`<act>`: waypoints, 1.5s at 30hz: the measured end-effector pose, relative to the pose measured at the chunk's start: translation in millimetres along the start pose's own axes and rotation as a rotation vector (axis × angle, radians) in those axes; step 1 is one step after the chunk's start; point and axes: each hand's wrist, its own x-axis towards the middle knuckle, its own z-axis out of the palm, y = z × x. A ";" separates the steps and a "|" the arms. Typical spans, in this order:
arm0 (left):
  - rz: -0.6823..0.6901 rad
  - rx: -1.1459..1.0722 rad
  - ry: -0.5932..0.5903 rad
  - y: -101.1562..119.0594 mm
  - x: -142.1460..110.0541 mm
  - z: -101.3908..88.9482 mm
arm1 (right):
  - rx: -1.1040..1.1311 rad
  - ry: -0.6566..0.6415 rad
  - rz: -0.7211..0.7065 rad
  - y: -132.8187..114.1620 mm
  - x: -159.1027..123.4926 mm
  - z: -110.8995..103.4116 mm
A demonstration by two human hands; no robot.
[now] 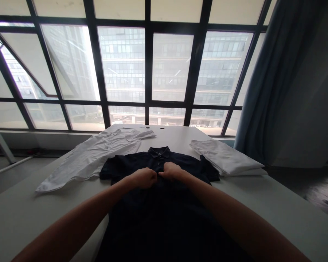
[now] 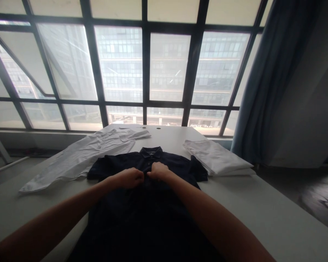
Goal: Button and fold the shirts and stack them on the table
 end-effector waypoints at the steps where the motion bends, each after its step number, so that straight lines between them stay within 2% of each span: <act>1: -0.067 0.015 0.044 -2.0 10.4 0.3 | 0.046 -0.040 0.017 1.7 2.0 -0.8; 3: -0.159 -0.005 0.094 -4.6 29.5 2.6 | 0.109 -0.064 0.036 6.0 3.4 -0.8; 6: -0.225 -0.095 0.122 -4.9 51.4 9.4 | 0.083 -0.006 0.021 11.5 2.2 3.2; 9: -0.264 -0.153 0.143 -3.9 64.2 17.4 | 0.005 0.087 -0.052 14.6 1.4 9.7; 12: -0.263 -0.201 0.133 -4.9 69.8 23.3 | 0.029 0.172 -0.091 17.7 4.2 16.5; 18: -0.220 -0.215 0.188 -8.2 67.4 30.5 | 0.163 0.220 -0.097 29.9 15.7 29.1; 21: -0.217 -0.041 0.234 -3.1 61.5 35.0 | 0.177 0.263 -0.104 33.7 15.5 34.1; 24: -0.187 0.168 0.219 4.8 56.2 37.6 | 0.131 0.306 -0.114 31.3 10.4 36.6; 27: -0.170 0.226 0.197 7.8 54.1 37.5 | 0.076 0.325 -0.107 25.9 5.4 37.4; 31: -0.166 0.195 0.201 -0.7 55.9 36.5 | 0.059 0.329 -0.075 21.7 2.9 38.4; 37: -0.178 0.008 0.265 -17.5 57.9 38.8 | 0.004 0.316 -0.076 21.8 0.0 35.8; 45: -0.172 -0.038 0.298 -17.8 56.0 43.2 | 0.034 0.261 -0.098 26.3 2.8 30.9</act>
